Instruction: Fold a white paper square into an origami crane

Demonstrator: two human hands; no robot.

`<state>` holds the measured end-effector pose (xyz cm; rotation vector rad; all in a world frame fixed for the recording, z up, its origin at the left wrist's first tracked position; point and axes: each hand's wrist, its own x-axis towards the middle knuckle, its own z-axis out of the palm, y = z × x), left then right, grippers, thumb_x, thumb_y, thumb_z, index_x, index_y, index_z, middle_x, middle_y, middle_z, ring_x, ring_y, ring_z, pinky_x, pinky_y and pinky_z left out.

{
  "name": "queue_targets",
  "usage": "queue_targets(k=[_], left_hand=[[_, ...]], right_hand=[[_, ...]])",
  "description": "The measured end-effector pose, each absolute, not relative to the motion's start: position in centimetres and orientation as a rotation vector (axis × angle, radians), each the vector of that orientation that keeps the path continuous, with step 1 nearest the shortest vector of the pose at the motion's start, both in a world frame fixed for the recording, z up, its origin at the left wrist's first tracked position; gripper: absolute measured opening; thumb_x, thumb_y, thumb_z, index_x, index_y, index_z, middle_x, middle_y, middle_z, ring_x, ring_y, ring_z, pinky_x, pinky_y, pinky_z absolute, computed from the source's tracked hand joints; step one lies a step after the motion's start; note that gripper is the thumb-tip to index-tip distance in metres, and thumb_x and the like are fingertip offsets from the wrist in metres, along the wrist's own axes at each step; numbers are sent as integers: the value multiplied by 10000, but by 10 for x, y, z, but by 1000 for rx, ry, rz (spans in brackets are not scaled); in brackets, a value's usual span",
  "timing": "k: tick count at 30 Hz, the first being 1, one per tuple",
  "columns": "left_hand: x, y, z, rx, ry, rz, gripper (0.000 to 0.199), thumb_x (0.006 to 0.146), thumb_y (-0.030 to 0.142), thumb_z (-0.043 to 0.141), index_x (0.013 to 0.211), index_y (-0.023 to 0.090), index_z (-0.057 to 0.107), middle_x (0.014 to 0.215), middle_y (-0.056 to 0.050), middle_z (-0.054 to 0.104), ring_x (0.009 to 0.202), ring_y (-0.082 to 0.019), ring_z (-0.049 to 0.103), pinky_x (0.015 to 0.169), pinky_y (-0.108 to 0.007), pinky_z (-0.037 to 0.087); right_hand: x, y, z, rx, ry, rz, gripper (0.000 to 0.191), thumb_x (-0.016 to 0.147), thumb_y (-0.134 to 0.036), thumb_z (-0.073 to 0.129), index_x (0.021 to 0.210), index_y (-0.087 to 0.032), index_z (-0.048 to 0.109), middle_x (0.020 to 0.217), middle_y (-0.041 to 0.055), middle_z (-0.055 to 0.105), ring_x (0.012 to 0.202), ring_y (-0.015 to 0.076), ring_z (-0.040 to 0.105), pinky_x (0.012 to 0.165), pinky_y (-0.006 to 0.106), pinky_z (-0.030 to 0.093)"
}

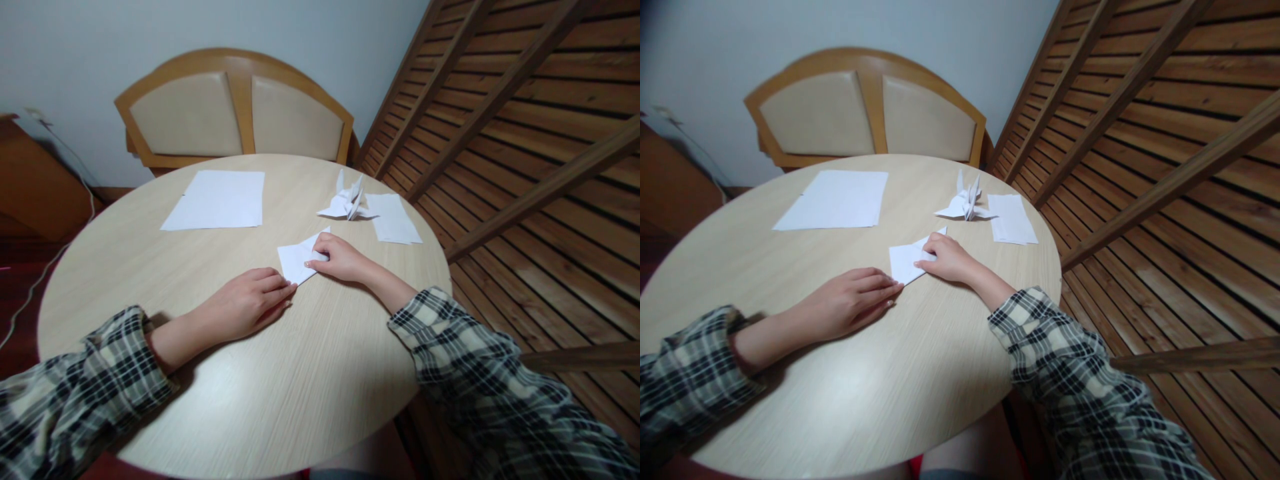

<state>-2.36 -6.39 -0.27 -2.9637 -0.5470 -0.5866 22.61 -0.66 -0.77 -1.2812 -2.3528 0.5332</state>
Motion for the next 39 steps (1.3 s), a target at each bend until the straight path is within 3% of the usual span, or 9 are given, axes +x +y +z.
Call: queue_targets(k=[17, 27, 39], left_hand=[[-22, -64, -2, -2929, -517, -596, 328, 1044, 235, 455, 1153, 70, 717, 992, -142, 751, 906, -246, 685, 810, -386, 587], [-21, -67, -4, -2851, -532, -625, 334, 1053, 252, 447, 1110, 85, 731, 969, -127, 766, 876, -233, 698, 781, -367, 591], [-19, -68, -3, -2862, -553, -554, 353, 1063, 250, 410, 1175, 89, 704, 924, -119, 725, 844, -222, 659, 742, -354, 572]], right_hand=[[221, -9, -4, -1363, -2386, 483, 291, 873, -306, 716, 666, -184, 553, 829, 31, 533, 799, 169, 501, 746, 304, 390], [218, -17, -5, -1449, -2414, 378, 207, 926, -319, 649, 785, -177, 596, 949, 64, 563, 944, 214, 522, 874, 352, 391], [218, -15, -7, -1448, -2421, 385, 189, 927, -334, 630, 814, -184, 614, 960, 66, 566, 960, 220, 514, 890, 356, 388]])
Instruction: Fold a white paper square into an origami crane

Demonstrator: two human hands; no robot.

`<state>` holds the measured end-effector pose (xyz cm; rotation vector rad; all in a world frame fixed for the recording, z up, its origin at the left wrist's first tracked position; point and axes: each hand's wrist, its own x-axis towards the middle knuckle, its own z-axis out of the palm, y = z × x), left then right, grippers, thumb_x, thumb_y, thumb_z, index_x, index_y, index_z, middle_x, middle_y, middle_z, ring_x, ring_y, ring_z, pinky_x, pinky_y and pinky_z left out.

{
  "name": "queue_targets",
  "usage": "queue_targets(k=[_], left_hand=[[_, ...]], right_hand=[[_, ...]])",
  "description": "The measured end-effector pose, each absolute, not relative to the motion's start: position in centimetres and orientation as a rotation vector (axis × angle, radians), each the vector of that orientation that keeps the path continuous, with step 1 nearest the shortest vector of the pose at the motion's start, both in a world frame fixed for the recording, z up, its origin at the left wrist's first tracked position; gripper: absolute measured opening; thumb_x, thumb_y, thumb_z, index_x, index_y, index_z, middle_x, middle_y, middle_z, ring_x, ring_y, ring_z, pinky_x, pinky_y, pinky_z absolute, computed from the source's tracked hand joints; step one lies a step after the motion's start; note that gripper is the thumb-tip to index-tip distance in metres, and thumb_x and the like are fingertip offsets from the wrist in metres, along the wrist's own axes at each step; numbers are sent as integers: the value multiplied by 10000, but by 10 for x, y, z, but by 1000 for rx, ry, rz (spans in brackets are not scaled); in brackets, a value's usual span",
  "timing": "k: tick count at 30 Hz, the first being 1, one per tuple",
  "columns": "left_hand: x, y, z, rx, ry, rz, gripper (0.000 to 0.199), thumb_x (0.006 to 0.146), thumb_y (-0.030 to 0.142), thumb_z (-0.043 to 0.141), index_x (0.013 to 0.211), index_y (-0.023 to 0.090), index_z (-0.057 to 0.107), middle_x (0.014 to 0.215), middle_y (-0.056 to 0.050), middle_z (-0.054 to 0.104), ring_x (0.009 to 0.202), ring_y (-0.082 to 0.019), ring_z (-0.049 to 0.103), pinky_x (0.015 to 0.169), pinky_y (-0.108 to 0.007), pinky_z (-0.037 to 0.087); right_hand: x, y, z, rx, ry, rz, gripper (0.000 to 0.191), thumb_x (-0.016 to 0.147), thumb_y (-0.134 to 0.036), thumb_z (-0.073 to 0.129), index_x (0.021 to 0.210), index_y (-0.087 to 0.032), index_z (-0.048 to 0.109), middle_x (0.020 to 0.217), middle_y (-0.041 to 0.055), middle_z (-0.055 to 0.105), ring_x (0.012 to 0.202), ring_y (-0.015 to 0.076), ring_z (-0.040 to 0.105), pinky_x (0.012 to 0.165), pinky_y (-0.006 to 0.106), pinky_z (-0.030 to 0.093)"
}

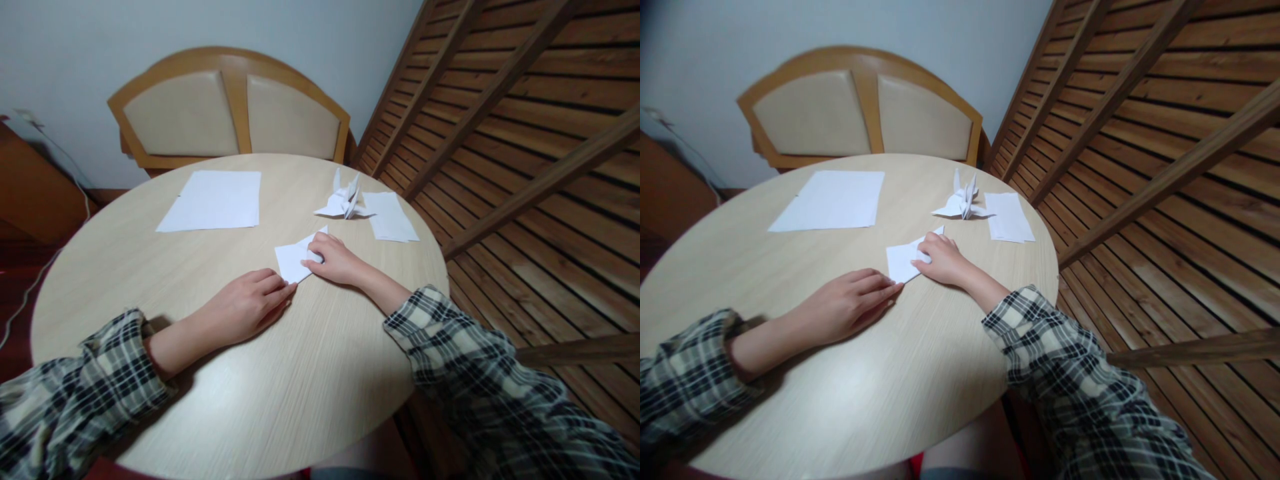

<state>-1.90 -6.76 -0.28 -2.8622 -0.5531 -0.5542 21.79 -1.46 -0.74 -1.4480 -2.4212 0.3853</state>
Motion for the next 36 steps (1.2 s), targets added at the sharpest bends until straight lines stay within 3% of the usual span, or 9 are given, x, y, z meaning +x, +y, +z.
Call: queue_targets(k=[30, 36], left_hand=[[-21, -69, -4, -2972, -652, -564, 339, 1043, 254, 445, 1167, 93, 716, 952, -131, 687, 901, -244, 611, 773, -373, 553], [-19, -69, -7, -2971, -734, -506, 431, 1048, 278, 415, 1366, 33, 572, 954, -138, 642, 889, -254, 568, 793, -401, 533]], right_hand=[[221, -15, -11, -1368, -2393, 407, 190, 918, -280, 652, 781, -179, 568, 928, 48, 536, 903, 196, 494, 838, 328, 371], [223, -15, -12, -1351, -2393, 406, 176, 922, -294, 640, 798, -184, 579, 921, 46, 536, 924, 205, 494, 863, 338, 373]])
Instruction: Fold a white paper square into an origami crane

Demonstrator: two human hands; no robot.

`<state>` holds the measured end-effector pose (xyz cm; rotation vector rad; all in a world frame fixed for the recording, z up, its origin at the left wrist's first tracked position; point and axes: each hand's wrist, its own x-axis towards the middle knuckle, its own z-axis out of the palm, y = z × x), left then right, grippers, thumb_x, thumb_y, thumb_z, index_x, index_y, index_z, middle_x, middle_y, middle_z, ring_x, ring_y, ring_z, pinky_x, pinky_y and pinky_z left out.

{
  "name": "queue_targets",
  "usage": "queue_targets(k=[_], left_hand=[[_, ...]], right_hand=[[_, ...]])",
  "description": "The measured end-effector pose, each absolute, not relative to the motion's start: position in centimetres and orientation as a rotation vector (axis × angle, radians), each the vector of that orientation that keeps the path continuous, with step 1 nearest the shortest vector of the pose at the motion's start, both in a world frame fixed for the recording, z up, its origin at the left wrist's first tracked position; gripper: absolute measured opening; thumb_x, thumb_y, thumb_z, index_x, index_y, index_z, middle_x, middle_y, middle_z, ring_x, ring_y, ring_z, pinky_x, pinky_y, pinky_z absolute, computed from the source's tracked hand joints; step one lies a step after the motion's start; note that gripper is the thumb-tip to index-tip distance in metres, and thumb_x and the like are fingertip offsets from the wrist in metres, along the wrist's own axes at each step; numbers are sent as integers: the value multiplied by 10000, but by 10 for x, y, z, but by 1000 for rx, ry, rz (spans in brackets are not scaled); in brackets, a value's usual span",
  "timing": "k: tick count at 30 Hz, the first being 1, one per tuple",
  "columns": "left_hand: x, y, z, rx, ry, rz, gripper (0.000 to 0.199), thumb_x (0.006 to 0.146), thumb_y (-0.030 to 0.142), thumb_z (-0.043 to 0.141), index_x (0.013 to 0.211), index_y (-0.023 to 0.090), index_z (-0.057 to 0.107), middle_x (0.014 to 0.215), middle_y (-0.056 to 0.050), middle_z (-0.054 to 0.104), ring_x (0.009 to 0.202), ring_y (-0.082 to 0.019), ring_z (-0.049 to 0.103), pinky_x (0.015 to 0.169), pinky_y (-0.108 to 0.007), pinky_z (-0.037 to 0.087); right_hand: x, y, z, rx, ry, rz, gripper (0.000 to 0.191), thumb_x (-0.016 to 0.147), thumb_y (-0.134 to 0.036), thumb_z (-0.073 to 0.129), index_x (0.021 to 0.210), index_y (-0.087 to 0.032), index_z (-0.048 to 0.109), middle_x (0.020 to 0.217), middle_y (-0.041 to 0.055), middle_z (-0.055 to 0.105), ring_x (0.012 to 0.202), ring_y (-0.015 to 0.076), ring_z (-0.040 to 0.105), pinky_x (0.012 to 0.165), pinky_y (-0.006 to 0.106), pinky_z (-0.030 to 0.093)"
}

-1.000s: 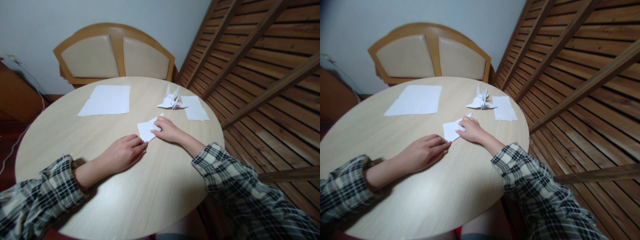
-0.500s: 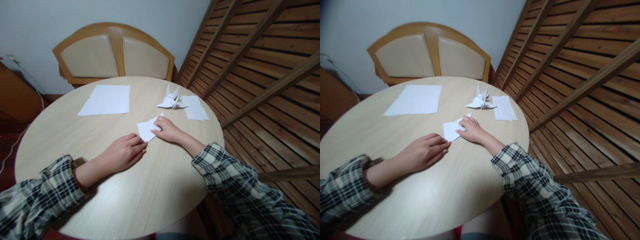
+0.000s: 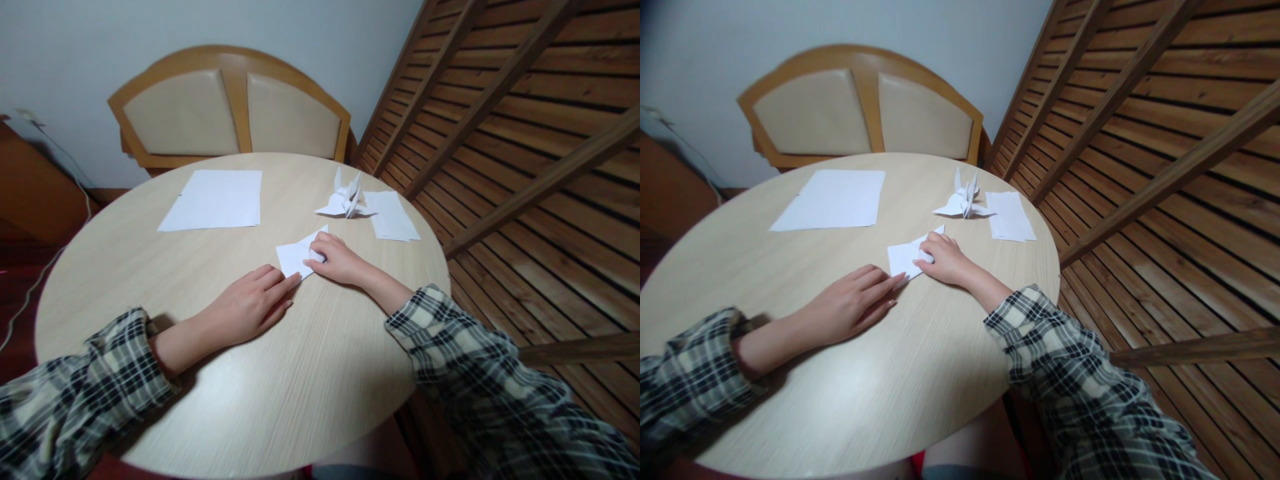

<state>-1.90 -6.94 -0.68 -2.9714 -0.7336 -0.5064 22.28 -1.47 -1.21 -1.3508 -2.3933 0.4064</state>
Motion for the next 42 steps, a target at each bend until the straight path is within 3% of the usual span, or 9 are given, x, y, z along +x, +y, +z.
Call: queue_targets(k=[6, 19, 29, 34, 42], left_hand=[[-17, -67, -4, -3008, -720, -475, 387, 1051, 278, 391, 1271, 89, 648, 933, -125, 626, 893, -247, 548, 817, -386, 509], [-15, -67, -2, -2991, -693, -465, 370, 1045, 268, 406, 1237, 100, 675, 916, -117, 633, 871, -245, 550, 786, -378, 494], [-10, -69, -2, -2904, -602, -372, 303, 1024, 211, 429, 1091, 98, 703, 925, -115, 665, 866, -243, 580, 799, -392, 517], [-16, -73, -2, -2946, -676, -513, 348, 1026, 230, 431, 1170, 66, 702, 951, -145, 682, 899, -263, 610, 805, -410, 556], [-21, -76, 0, -2919, -568, -634, 332, 1029, 214, 449, 1075, 72, 746, 1041, -151, 768, 950, -267, 700, 842, -409, 602]], right_hand=[[222, -16, -11, -1375, -2384, 406, 167, 919, -305, 646, 818, -182, 596, 946, 52, 552, 922, 205, 503, 859, 340, 381], [220, -17, -12, -1392, -2377, 387, 169, 929, -306, 629, 817, -183, 602, 952, 58, 560, 939, 209, 509, 872, 345, 386], [221, -16, -13, -1392, -2379, 381, 154, 921, -294, 634, 819, -184, 597, 944, 55, 558, 928, 209, 512, 849, 338, 384], [222, -16, -13, -1389, -2378, 386, 158, 921, -307, 630, 822, -190, 592, 957, 57, 560, 942, 214, 508, 862, 345, 383], [222, -17, -12, -1377, -2369, 396, 161, 919, -300, 639, 815, -193, 577, 944, 55, 554, 933, 212, 501, 864, 339, 379]])
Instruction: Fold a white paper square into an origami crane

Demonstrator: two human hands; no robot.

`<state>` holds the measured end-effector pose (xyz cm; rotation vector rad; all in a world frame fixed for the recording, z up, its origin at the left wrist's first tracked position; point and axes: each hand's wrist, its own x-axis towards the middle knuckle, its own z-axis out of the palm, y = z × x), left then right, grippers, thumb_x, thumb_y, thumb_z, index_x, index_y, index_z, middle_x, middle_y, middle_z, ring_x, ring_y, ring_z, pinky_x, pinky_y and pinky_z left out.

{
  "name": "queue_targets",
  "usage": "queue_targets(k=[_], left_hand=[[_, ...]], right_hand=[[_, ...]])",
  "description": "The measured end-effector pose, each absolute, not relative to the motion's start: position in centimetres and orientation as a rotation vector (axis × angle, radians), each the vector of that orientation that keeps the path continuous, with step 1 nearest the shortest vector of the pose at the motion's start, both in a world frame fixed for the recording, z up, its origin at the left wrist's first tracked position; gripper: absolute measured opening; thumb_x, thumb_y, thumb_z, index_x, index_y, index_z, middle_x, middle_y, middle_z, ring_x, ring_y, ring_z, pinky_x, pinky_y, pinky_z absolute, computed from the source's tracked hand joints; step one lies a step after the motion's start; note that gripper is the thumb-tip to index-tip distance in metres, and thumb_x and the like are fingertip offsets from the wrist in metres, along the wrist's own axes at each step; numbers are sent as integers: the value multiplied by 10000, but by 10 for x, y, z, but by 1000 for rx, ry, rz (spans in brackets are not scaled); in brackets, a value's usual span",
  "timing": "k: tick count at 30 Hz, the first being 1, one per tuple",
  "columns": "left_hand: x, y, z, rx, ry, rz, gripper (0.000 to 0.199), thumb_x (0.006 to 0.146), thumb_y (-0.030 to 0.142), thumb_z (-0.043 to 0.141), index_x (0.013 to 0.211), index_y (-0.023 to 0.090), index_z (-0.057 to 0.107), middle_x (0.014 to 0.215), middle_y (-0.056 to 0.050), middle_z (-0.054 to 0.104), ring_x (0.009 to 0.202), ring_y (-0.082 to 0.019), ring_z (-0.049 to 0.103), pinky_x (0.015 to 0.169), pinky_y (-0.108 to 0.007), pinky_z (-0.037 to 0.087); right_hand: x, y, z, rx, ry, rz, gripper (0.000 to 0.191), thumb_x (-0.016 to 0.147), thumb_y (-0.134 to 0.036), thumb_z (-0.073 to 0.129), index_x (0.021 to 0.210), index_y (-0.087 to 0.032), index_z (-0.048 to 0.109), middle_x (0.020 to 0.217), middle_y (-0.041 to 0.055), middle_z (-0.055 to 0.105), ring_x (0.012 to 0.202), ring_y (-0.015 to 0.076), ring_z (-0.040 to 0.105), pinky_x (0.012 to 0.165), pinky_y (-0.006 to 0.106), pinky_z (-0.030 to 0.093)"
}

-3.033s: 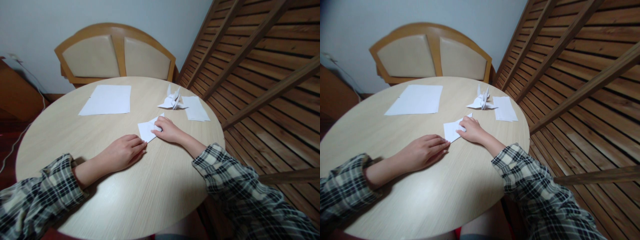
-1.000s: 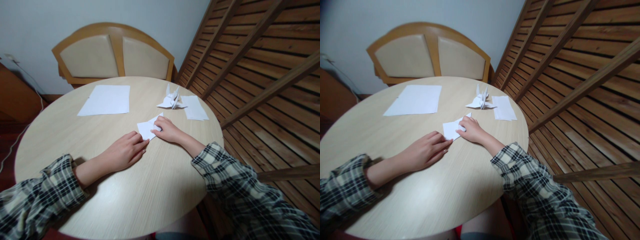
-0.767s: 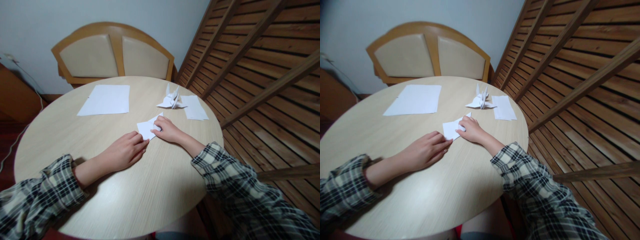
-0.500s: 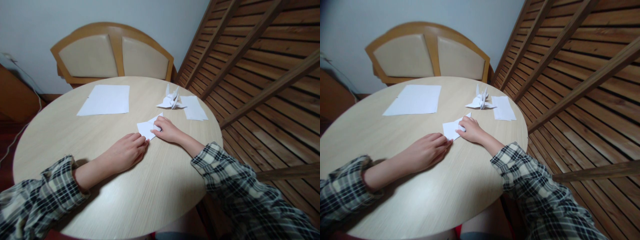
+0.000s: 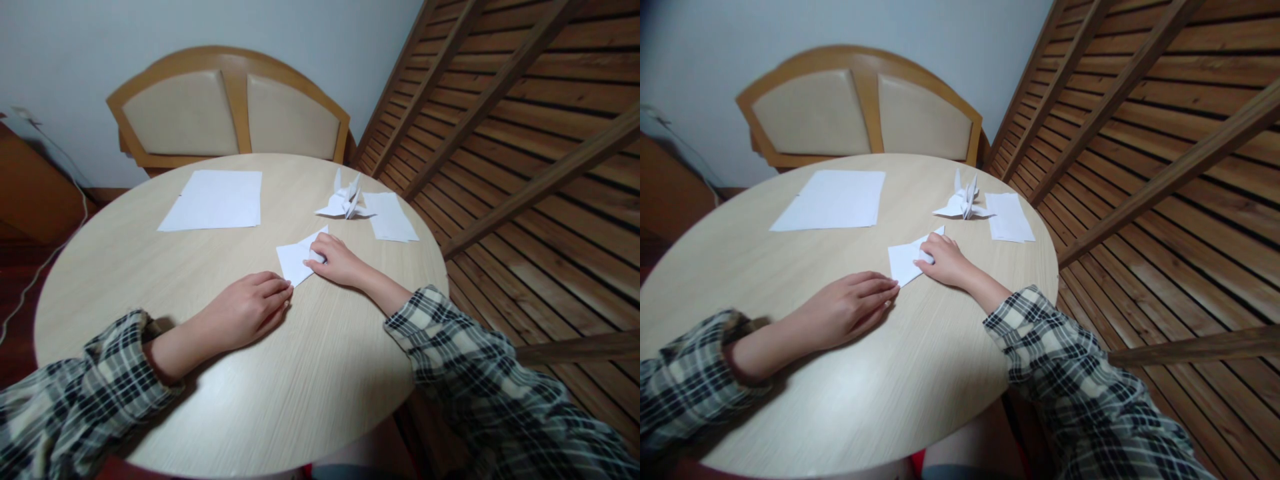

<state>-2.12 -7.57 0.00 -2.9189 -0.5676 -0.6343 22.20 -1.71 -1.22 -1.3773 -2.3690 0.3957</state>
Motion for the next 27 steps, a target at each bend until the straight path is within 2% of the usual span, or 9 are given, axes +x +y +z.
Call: queue_targets(k=[8, 12, 15, 18, 24, 27], left_hand=[[-22, -77, -5, -2827, -497, -670, 323, 1020, 207, 463, 1047, 76, 757, 1052, -135, 791, 959, -261, 747, 852, -397, 623], [-25, -70, -3, -2790, -535, -730, 264, 996, 221, 524, 920, 127, 759, 933, -97, 799, 871, -247, 750, 783, -391, 619], [-22, -54, -4, -2785, -614, -863, 236, 985, 206, 529, 904, 135, 739, 888, -97, 780, 866, -237, 728, 782, -376, 606], [-15, -36, -9, -2909, -617, -886, 224, 1002, 210, 492, 1016, 141, 705, 1040, -123, 758, 997, -238, 698, 859, -380, 591], [-5, -18, -17, -3143, -853, -807, 195, 983, 333, 564, 1055, 157, 605, 1082, -130, 691, 950, -240, 655, 827, -395, 568], [-4, -18, -18, -3186, -871, -761, 179, 983, 335, 557, 1060, 179, 599, 1137, -122, 677, 1025, -251, 636, 892, -411, 544]], right_hand=[[223, -15, -15, -1393, -2377, 391, 172, 918, -316, 639, 817, -189, 584, 953, 61, 558, 942, 218, 508, 875, 350, 381], [222, -15, -16, -1373, -2366, 395, 166, 917, -312, 633, 812, -195, 581, 948, 60, 557, 934, 217, 504, 866, 350, 383], [222, -15, -16, -1372, -2366, 397, 173, 914, -315, 638, 805, -194, 579, 942, 57, 553, 928, 216, 506, 862, 348, 383], [223, -14, -16, -1376, -2375, 371, 177, 915, -320, 629, 802, -194, 580, 934, 54, 549, 928, 217, 506, 859, 347, 379], [223, -14, -20, -1354, -2374, 326, 194, 932, -332, 621, 800, -192, 594, 937, 53, 541, 936, 217, 496, 866, 348, 378], [223, -16, -21, -1345, -2358, 292, 191, 935, -340, 631, 815, -193, 614, 947, 58, 543, 963, 224, 492, 895, 355, 380]])
